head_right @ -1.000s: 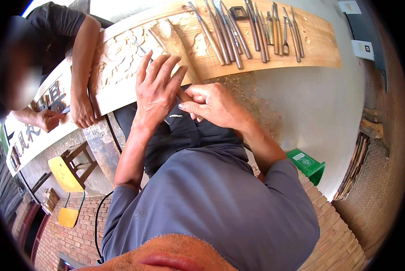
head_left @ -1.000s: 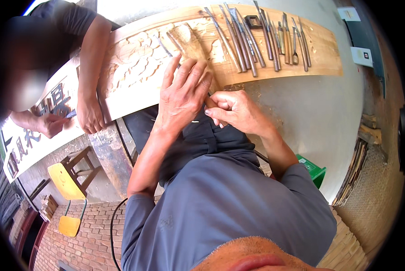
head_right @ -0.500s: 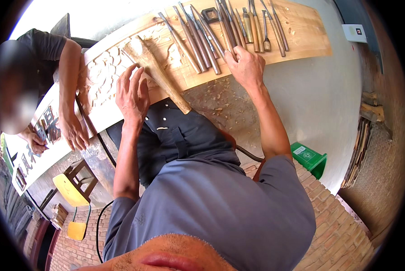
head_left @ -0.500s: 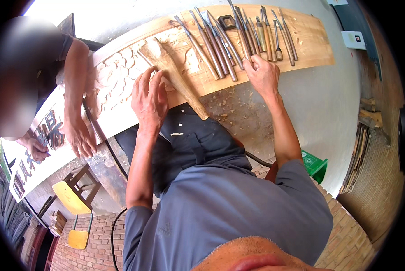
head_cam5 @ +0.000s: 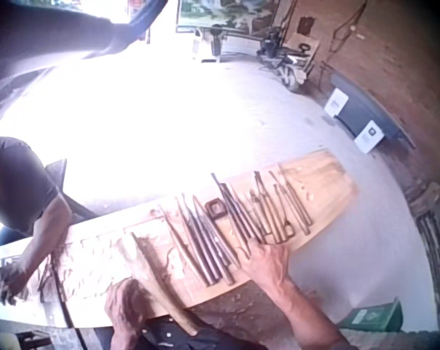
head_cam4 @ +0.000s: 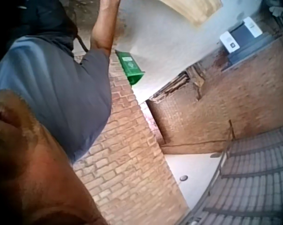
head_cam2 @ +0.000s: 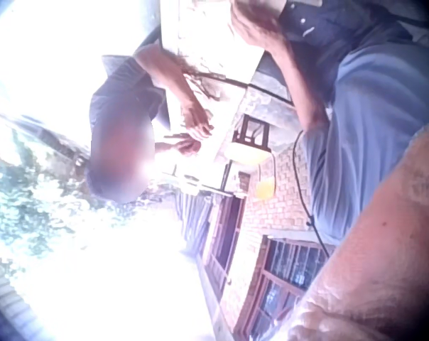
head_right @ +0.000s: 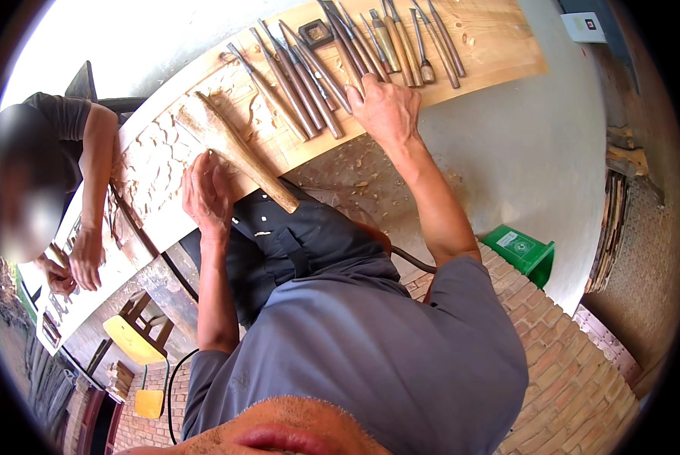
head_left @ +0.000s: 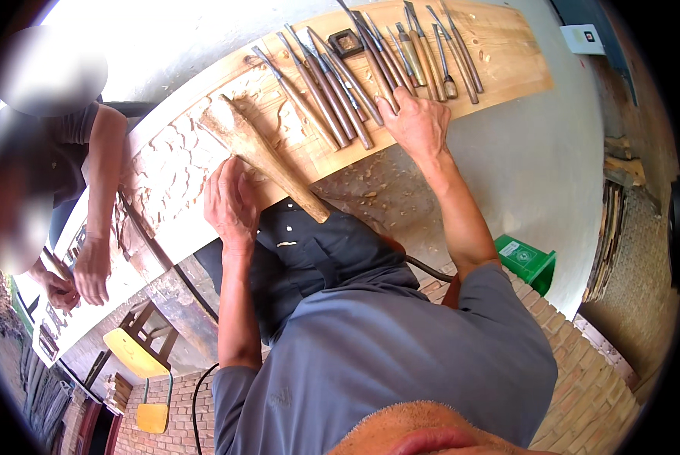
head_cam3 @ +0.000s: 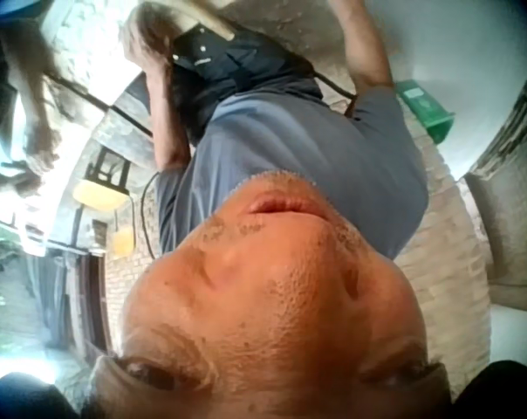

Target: The person carves a wooden plank using a mallet and various chisels. The person selects different chisels from a row, positions them on the wood, and strikes the ends with a mallet to remove material.

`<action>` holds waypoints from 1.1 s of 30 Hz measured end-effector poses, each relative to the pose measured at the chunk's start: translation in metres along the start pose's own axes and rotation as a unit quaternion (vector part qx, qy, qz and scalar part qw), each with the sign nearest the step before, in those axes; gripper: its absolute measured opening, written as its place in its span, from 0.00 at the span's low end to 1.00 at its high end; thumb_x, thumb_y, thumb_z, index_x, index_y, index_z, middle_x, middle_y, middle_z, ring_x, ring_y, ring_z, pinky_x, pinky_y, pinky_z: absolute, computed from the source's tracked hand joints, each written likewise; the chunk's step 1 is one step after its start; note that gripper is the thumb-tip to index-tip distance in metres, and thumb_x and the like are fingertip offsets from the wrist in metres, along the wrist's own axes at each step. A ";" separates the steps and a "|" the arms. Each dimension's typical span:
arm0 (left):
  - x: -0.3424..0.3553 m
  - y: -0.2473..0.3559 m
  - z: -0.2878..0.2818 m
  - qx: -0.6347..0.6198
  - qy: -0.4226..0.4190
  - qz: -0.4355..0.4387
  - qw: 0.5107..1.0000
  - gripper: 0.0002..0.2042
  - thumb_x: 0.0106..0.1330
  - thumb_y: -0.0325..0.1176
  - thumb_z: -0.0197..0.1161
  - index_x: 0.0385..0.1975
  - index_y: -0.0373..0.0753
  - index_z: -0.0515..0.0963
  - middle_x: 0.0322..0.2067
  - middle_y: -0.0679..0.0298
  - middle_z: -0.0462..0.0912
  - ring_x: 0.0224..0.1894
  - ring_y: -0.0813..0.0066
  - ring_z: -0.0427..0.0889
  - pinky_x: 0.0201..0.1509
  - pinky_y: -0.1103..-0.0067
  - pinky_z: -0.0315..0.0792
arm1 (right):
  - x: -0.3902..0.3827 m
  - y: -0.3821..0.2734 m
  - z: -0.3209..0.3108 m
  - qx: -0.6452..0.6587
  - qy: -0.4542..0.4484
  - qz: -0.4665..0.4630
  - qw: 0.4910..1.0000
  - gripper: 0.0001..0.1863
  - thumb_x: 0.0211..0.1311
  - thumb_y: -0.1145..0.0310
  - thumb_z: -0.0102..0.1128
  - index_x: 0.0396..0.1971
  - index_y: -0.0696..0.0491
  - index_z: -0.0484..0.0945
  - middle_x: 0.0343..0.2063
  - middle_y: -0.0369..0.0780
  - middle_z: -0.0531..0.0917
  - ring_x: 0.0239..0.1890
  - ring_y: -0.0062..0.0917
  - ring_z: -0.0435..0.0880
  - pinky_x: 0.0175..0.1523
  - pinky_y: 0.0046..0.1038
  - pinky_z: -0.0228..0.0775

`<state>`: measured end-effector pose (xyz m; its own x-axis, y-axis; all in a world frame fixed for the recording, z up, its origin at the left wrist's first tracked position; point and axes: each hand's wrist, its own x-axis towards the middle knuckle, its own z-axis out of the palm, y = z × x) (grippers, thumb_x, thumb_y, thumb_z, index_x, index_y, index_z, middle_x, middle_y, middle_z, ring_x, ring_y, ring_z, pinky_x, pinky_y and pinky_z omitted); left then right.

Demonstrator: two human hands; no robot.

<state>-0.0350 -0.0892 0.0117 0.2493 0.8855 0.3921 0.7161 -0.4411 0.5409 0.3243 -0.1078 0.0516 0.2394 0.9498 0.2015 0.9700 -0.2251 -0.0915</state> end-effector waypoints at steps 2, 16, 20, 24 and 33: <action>0.000 -0.001 0.000 0.005 0.008 0.005 1.000 0.16 0.70 0.23 0.68 0.57 0.38 0.83 0.52 0.54 0.88 0.53 0.50 0.88 0.61 0.61 0.80 | 0.000 -0.001 -0.002 -0.016 -0.020 0.018 1.000 0.20 0.66 0.49 0.72 0.31 0.53 0.87 0.17 0.48 0.86 0.21 0.43 0.90 0.32 0.45 0.81; 0.003 0.003 -0.001 0.016 0.018 0.033 0.999 0.11 0.64 0.20 0.69 0.46 0.38 0.85 0.49 0.57 0.88 0.49 0.53 0.88 0.55 0.64 0.80 | 0.018 0.008 0.003 -0.002 -0.003 0.040 0.999 0.15 0.72 0.56 0.70 0.38 0.55 0.86 0.20 0.48 0.89 0.23 0.40 0.91 0.34 0.46 0.80; 0.003 0.001 -0.002 0.006 0.024 0.032 0.999 0.11 0.64 0.21 0.70 0.45 0.39 0.86 0.48 0.58 0.88 0.48 0.54 0.86 0.54 0.65 0.80 | 0.022 0.004 0.003 -0.013 -0.014 0.038 0.999 0.15 0.72 0.57 0.71 0.38 0.56 0.88 0.20 0.49 0.89 0.22 0.40 0.91 0.34 0.46 0.81; 0.002 0.002 -0.004 0.001 0.021 0.028 0.999 0.11 0.62 0.21 0.70 0.45 0.39 0.86 0.49 0.59 0.88 0.49 0.54 0.86 0.54 0.65 0.80 | 0.024 0.001 0.000 -0.037 -0.047 0.042 0.997 0.17 0.72 0.56 0.71 0.35 0.56 0.90 0.22 0.48 0.90 0.23 0.40 0.90 0.36 0.46 0.82; -0.001 -0.003 -0.003 -0.009 0.024 0.033 0.999 0.11 0.63 0.21 0.70 0.44 0.39 0.87 0.49 0.59 0.88 0.49 0.55 0.87 0.54 0.65 0.81 | 0.012 0.003 -0.009 -0.113 -0.050 0.026 0.992 0.13 0.66 0.59 0.74 0.32 0.55 0.91 0.23 0.49 0.90 0.25 0.39 0.91 0.35 0.44 0.82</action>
<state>-0.0395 -0.0889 0.0119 0.2645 0.8463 0.4624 0.6870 -0.5018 0.5255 0.3303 -0.0986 0.0627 0.2957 0.9498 0.1026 0.9434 -0.3072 0.1249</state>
